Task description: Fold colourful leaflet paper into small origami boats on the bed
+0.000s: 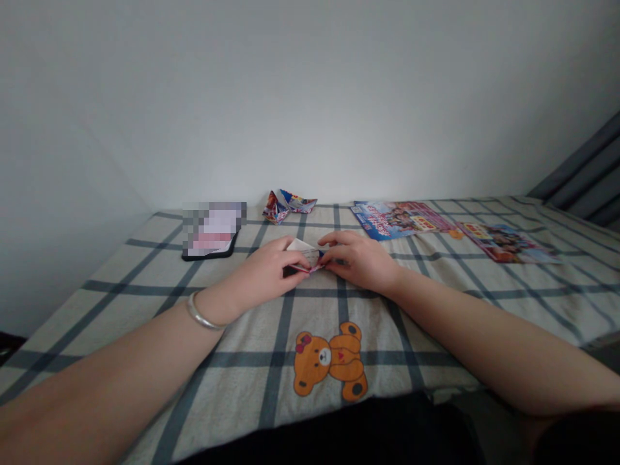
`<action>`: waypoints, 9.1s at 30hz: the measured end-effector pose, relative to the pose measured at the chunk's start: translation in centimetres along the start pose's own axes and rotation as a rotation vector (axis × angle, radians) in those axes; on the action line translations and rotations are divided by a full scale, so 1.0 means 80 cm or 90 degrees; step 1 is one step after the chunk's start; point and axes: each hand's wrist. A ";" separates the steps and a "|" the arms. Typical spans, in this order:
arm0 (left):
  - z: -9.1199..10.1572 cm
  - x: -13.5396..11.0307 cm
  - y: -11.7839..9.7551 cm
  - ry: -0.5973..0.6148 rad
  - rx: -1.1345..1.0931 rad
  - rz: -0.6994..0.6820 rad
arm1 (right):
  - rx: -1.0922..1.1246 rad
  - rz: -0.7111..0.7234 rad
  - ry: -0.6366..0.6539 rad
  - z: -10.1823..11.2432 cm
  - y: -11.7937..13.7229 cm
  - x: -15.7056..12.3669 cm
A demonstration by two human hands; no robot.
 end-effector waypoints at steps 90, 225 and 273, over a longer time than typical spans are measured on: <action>0.003 0.002 0.001 -0.193 0.146 0.002 | -0.014 0.020 0.013 0.001 -0.005 0.004; -0.006 0.001 -0.014 0.074 0.185 -0.112 | -0.012 -0.138 0.078 -0.019 -0.017 0.001; -0.004 -0.002 0.010 -0.046 0.251 0.065 | 0.030 -0.037 0.038 -0.003 -0.015 0.004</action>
Point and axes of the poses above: each hand's wrist, its own x-axis towards the middle knuckle, its own z-axis out of the back of the hand, y = z × x, and after that the axes turned 2 degrees about y, right-handed
